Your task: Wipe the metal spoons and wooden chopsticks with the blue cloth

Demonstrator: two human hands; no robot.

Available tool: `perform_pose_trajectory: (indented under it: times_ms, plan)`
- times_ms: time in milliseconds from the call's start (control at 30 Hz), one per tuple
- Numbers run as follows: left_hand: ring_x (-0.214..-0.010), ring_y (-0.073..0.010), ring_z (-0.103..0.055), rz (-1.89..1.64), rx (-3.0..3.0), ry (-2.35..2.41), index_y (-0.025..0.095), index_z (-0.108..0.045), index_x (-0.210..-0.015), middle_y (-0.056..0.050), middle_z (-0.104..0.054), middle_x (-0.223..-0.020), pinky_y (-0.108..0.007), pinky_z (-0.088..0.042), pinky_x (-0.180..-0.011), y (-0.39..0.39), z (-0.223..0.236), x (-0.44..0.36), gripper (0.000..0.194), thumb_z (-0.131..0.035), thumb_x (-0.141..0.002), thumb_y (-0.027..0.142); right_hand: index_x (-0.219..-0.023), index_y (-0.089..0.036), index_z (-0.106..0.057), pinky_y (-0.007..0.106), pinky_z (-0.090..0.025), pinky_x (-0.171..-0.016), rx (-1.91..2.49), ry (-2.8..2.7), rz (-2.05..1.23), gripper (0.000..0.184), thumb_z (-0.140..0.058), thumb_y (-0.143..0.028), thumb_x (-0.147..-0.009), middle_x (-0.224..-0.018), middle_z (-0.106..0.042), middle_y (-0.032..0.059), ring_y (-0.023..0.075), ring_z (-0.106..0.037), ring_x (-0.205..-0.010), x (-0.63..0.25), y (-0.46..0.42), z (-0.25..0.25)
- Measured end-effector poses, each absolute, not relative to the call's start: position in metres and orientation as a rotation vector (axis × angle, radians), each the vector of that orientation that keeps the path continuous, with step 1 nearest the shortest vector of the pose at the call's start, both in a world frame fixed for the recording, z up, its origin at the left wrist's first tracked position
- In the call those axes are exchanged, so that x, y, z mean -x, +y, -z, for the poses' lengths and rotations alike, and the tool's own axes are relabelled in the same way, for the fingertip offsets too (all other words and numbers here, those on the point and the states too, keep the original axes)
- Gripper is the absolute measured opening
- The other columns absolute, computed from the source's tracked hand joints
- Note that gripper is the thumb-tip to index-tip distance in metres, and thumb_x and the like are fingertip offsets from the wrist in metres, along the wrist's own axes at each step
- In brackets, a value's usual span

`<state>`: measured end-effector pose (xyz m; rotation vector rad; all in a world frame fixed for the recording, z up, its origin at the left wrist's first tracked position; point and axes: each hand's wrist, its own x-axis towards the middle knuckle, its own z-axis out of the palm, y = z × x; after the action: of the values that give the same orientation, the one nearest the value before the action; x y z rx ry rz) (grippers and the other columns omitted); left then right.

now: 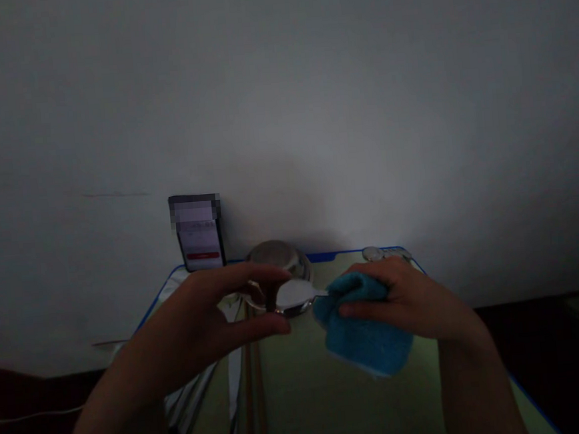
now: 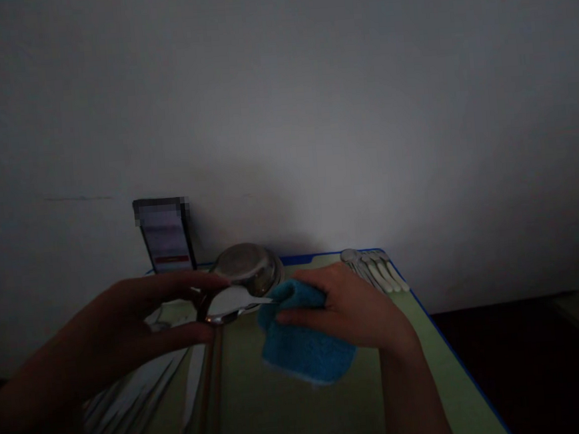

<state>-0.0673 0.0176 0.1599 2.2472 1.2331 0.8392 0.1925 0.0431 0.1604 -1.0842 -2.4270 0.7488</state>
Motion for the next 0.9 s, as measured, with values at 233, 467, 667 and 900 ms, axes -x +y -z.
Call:
perform_pose_trajectory:
  times_ms: [233, 467, 667, 900]
  plan:
    - [-0.075, -0.0103, -0.063, -0.915, -2.378, 1.09, 0.03, -0.057, -0.11, 0.005, -0.068, -0.086, -0.017, -0.048, -0.067, 0.017, -0.159, 0.063, 0.037, -0.067, -0.075, 0.023, -0.079, -0.019, -0.063, 0.017, -0.036, -0.05, 0.957, -2.41, -1.055, 0.024, -0.056, -0.042, -0.08, -0.058, -0.054, -0.0062, 0.0054, -0.048, -0.053, -0.184, 0.04, -0.161]
    - [-0.068, -0.0082, -0.062, -0.897, -2.363, 1.018, 0.031, -0.059, -0.106, 0.008, -0.066, -0.078, -0.015, -0.047, -0.063, 0.019, -0.16, 0.058, 0.033, -0.068, -0.075, 0.022, -0.075, -0.018, -0.061, 0.016, -0.032, -0.046, 0.91, -2.448, -1.077, 0.026, -0.052, -0.041, -0.083, -0.053, -0.046, -0.0072, 0.004, -0.041, -0.048, -0.175, 0.041, -0.159]
    - [-0.068, -0.0093, -0.062, -0.877, -2.343, 1.164, 0.031, -0.059, -0.107, 0.008, -0.065, -0.075, -0.015, -0.045, -0.063, 0.022, -0.156, 0.075, 0.035, -0.069, -0.074, 0.027, -0.07, -0.017, -0.058, 0.018, -0.034, -0.049, 1.007, -2.478, -0.907, 0.03, -0.049, -0.043, -0.084, -0.055, -0.051, -0.0052, 0.0062, -0.047, -0.051, -0.193, 0.045, -0.155]
    - [-0.07, -0.0105, -0.06, -0.848, -2.331, 1.225, 0.028, -0.058, -0.11, 0.006, -0.064, -0.077, -0.017, -0.044, -0.064, 0.021, -0.155, 0.073, 0.038, -0.069, -0.074, 0.031, -0.069, -0.017, -0.056, 0.02, -0.037, -0.052, 1.077, -2.441, -0.859, 0.034, -0.046, -0.047, -0.084, -0.061, -0.055, -0.0031, 0.0082, -0.05, -0.055, -0.201, 0.046, -0.151]
